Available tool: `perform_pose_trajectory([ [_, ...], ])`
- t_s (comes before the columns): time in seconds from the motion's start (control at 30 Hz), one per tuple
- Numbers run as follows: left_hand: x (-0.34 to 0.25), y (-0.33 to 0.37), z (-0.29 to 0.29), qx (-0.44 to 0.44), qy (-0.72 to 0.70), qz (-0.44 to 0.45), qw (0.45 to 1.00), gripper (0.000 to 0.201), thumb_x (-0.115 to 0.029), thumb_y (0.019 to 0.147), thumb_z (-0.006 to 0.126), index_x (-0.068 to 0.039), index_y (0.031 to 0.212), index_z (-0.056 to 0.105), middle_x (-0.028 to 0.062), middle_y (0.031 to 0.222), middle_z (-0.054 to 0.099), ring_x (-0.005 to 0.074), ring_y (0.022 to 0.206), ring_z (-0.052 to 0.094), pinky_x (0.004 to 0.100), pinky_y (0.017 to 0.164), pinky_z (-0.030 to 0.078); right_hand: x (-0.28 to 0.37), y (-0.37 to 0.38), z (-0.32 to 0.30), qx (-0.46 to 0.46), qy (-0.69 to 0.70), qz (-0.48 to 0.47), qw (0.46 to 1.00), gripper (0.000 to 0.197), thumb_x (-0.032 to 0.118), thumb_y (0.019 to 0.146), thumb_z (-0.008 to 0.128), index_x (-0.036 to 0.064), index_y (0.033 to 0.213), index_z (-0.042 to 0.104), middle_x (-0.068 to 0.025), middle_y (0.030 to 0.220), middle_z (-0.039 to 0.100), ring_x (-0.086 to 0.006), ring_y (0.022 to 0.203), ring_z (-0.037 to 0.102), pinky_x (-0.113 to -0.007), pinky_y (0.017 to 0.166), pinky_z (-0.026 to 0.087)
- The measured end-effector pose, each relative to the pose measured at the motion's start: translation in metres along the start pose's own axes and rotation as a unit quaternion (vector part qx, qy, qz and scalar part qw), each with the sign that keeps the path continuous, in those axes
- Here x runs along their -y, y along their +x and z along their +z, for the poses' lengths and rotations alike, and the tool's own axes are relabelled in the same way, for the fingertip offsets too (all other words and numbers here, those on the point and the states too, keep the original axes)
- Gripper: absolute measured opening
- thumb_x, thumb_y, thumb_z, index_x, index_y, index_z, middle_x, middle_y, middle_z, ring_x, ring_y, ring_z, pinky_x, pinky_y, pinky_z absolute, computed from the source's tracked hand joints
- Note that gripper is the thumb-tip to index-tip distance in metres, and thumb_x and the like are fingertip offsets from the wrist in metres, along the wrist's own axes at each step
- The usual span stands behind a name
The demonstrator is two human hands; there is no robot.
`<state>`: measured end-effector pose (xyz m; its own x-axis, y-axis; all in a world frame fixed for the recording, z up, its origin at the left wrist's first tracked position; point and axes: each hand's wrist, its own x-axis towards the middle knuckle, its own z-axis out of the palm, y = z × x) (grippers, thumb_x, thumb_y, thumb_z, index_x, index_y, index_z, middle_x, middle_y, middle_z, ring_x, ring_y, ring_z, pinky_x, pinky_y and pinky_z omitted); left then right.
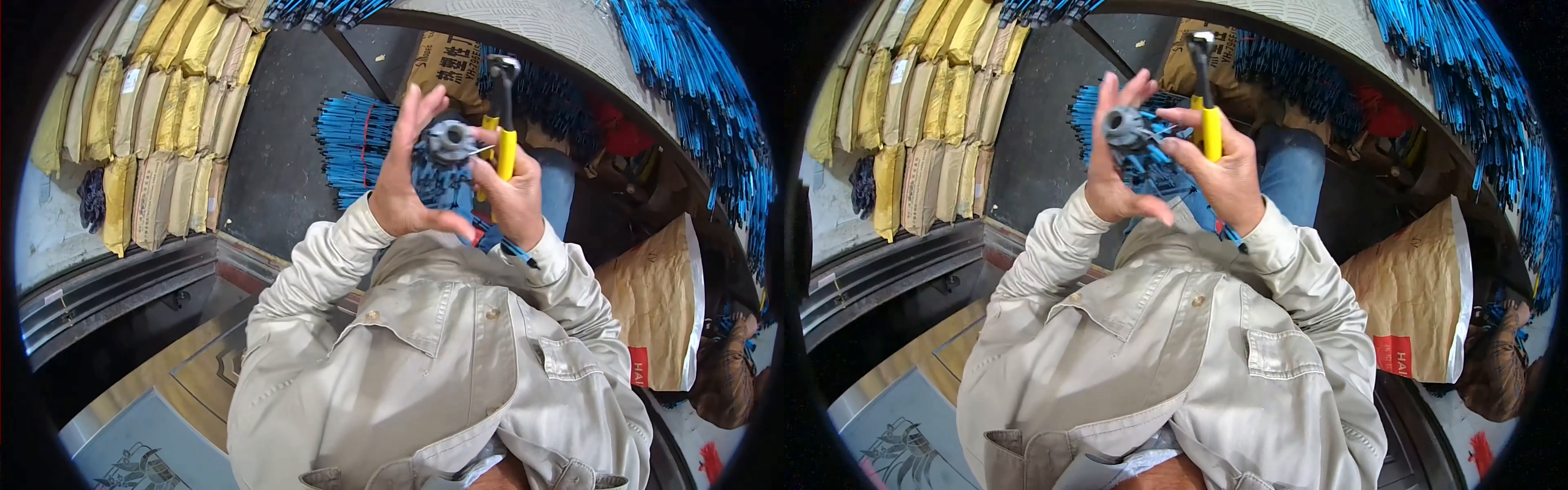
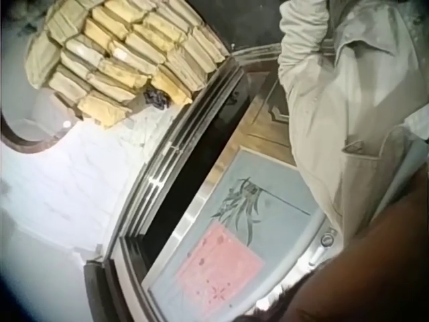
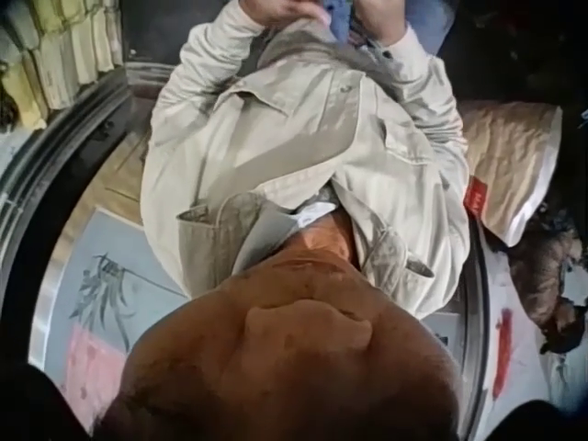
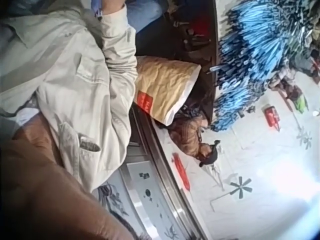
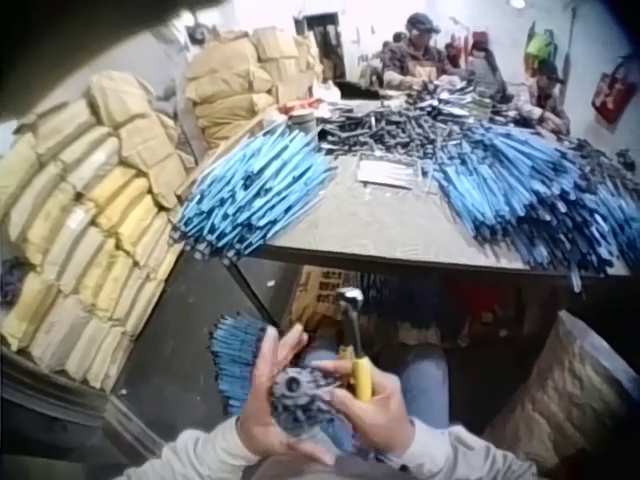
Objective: The person bundles groups of blue plastic clothes hangers together with zip ties, then tightens the zip ties with pliers.
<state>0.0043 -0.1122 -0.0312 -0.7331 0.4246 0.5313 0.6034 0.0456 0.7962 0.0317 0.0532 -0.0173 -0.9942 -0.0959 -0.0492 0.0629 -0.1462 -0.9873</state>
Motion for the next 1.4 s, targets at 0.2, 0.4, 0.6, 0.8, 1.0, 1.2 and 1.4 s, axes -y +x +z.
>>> perform_pose_trajectory([
  [0.2,-0.024,0.031,-0.009,-0.052,-0.079,-0.045,0.994,0.111,-0.040,0.052,0.084,-0.001,0.136,0.023,0.0221,0.139,0.027,0.0337,0.119,0.042,0.0427,0.097,0.037,-0.014,0.003,0.017,-0.004,0.069,-0.101,0.993,0.026,0.005,0.082,0.062,0.0004,0.107,0.058,-0.0023,0.089,0.061,-0.0073,0.078,0.057,-0.019,0.069,0.046],
  [0.4,-0.024,0.040,-0.027,0.139,0.035,0.017,0.990,0.062,-0.020,0.062,0.080,0.000,0.115,0.053,0.0186,0.119,0.054,0.0328,0.112,0.050,0.0436,0.096,0.039,-0.025,0.000,0.020,-0.021,0.117,-0.078,0.990,0.021,0.006,0.082,0.062,0.0001,0.102,0.059,-0.0033,0.092,0.060,-0.0086,0.080,0.056,-0.021,0.071,0.045],
  [0.6,-0.027,0.032,-0.012,0.028,-0.098,-0.047,0.994,0.024,-0.005,0.066,0.072,-0.001,0.088,0.061,0.0125,0.089,0.064,0.0264,0.093,0.060,0.0400,0.088,0.045,-0.027,0.005,0.017,-0.012,0.059,-0.097,0.993,0.020,0.006,0.081,0.063,-0.0017,0.100,0.061,-0.0098,0.095,0.059,-0.0161,0.087,0.056,-0.026,0.073,0.045],
  [0.8,-0.037,0.025,-0.011,-0.058,-0.110,-0.075,0.989,0.016,0.000,0.066,0.071,-0.002,0.077,0.060,0.0080,0.076,0.063,0.0181,0.074,0.062,0.0330,0.077,0.049,0.006,0.001,-0.007,0.004,-0.150,-0.260,0.954,0.019,0.006,0.085,0.056,-0.0009,0.102,0.060,-0.0132,0.104,0.056,-0.0199,0.094,0.054,-0.029,0.079,0.044],
  [1.0,-0.042,0.027,0.000,-0.046,-0.097,-0.095,0.990,0.015,0.001,0.065,0.070,-0.003,0.073,0.059,0.0057,0.071,0.060,0.0134,0.063,0.057,0.0258,0.058,0.045,0.055,-0.002,-0.053,-0.076,-0.196,-0.239,0.948,0.030,0.001,0.080,0.059,0.0048,0.110,0.058,-0.0101,0.115,0.051,-0.0234,0.103,0.054,-0.032,0.089,0.041],
  [1.2,-0.036,0.030,0.009,-0.016,-0.047,-0.080,0.996,0.016,0.001,0.063,0.069,-0.003,0.074,0.058,0.0048,0.068,0.058,0.0124,0.059,0.056,0.0245,0.053,0.042,0.060,0.017,-0.089,-0.119,-0.663,-0.559,0.483,0.030,0.011,0.084,0.056,0.0110,0.113,0.049,0.0011,0.119,0.052,-0.0195,0.119,0.044,-0.041,0.108,0.016],
  [1.4,-0.030,0.027,0.002,0.030,-0.118,-0.111,0.986,0.023,-0.003,0.067,0.071,0.000,0.082,0.054,0.0104,0.077,0.059,0.0155,0.071,0.057,0.0291,0.064,0.047,0.058,0.023,-0.076,-0.133,-0.674,-0.565,0.458,0.029,0.005,0.080,0.057,0.0151,0.106,0.050,0.0052,0.116,0.053,-0.0149,0.118,0.045,-0.043,0.109,0.011],
])
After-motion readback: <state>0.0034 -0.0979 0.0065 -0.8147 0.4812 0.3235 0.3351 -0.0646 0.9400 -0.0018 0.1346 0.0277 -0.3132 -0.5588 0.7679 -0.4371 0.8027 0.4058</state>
